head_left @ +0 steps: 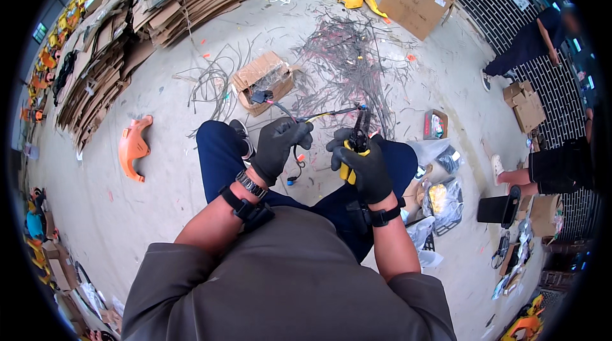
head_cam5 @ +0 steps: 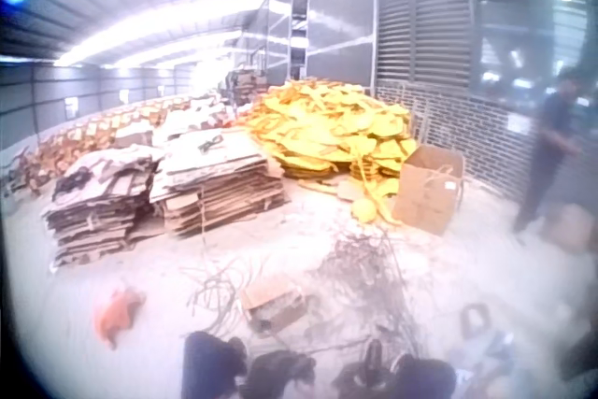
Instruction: The person holds a wiring harness and uses wire strippers to remove insulation from a wire, then uses their hands to twist and inspect the exposed wires.
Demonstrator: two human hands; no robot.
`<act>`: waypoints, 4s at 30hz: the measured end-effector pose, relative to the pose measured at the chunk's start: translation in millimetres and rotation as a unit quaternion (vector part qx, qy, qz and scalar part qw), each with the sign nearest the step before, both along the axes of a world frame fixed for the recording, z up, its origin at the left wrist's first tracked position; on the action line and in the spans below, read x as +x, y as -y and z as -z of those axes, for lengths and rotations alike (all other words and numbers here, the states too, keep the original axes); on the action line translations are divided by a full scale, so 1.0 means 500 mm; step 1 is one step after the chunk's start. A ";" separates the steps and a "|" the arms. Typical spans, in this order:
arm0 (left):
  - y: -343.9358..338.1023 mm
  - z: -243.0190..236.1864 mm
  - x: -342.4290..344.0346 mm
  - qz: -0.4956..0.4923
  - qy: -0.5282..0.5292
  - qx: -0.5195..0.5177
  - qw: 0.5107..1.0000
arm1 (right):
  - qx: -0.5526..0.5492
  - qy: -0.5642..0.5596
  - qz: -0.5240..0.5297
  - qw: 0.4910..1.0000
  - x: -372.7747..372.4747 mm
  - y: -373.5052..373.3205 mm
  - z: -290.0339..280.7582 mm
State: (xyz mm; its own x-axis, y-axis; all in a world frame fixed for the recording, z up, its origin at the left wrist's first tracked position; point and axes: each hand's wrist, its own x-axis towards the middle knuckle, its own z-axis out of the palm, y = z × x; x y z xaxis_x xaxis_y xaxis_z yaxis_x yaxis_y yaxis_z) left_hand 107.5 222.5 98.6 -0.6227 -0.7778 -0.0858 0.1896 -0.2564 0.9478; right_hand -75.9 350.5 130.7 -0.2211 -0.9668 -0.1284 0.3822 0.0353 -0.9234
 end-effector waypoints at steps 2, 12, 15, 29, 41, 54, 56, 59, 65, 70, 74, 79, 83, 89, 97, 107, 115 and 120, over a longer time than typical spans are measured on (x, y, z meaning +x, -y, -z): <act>-0.001 -0.016 -0.007 0.013 0.024 -0.018 0.999 | 0.006 -0.009 0.008 1.000 0.007 0.004 -0.012; -0.009 0.035 0.001 0.103 0.168 -0.196 0.961 | -0.012 0.020 0.048 0.999 0.017 0.069 0.054; -0.019 0.024 0.008 0.130 0.235 -0.208 0.941 | -0.014 -0.017 0.027 0.999 0.021 0.077 0.076; -0.023 0.066 0.045 0.103 0.099 -0.143 0.979 | -0.014 0.072 0.011 0.997 0.061 0.060 0.073; -0.006 0.036 0.076 0.088 0.028 0.005 0.996 | 0.021 0.123 0.017 0.992 0.050 0.051 0.145; -0.020 -0.004 0.054 0.124 0.089 0.072 0.986 | -0.155 -0.299 -0.040 0.941 0.079 0.082 0.040; -0.015 0.025 0.060 0.136 0.081 0.030 0.987 | -0.124 -0.309 -0.030 0.942 0.085 0.078 0.035; -0.015 0.034 0.054 0.130 0.072 0.016 0.989 | -0.103 -0.291 -0.025 0.951 0.087 0.076 0.042; -0.016 0.070 0.044 0.071 0.057 0.001 0.996 | -0.073 -0.234 -0.027 0.969 0.090 0.075 0.062; -0.014 0.054 0.045 0.021 -0.017 0.117 0.993 | -0.086 -0.301 -0.004 0.950 0.076 0.074 0.072; -0.017 0.050 0.046 0.026 -0.003 0.071 0.997 | -0.062 -0.380 -0.033 0.922 0.056 0.083 0.067; -0.036 0.056 0.027 -0.032 0.032 -0.018 0.999 | -0.045 -0.326 0.002 0.944 0.054 0.076 0.074; -0.035 0.076 0.011 -0.058 0.063 -0.096 0.992 | -0.010 -0.130 0.069 0.989 0.070 0.076 0.074; -0.028 0.078 -0.011 -0.140 0.152 -0.192 0.959 | -0.013 -0.057 0.016 0.998 0.076 0.083 0.080; -0.020 0.100 -0.015 -0.124 0.154 -0.228 0.953 | -0.024 0.014 0.041 0.999 0.091 0.069 0.062; 0.025 0.063 0.001 0.066 0.204 -0.401 0.891 | -0.003 0.088 -0.012 0.996 0.078 0.054 0.043; 0.023 0.110 -0.041 0.003 0.326 -0.430 0.842 | 0.041 0.040 0.005 0.998 0.083 0.061 0.077; 0.076 0.222 -0.057 -0.051 0.267 -0.416 0.868 | 0.039 -0.025 -0.015 0.999 0.122 0.058 0.091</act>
State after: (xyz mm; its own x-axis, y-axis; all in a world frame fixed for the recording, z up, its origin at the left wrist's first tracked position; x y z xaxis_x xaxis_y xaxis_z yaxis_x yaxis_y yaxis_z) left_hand 78.9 184.5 -12.5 -0.5916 -0.7569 0.2777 -0.3514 0.5520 0.7562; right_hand -14.8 321.6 85.3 -0.1994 -0.9606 -0.1937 0.3336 0.1193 -0.9351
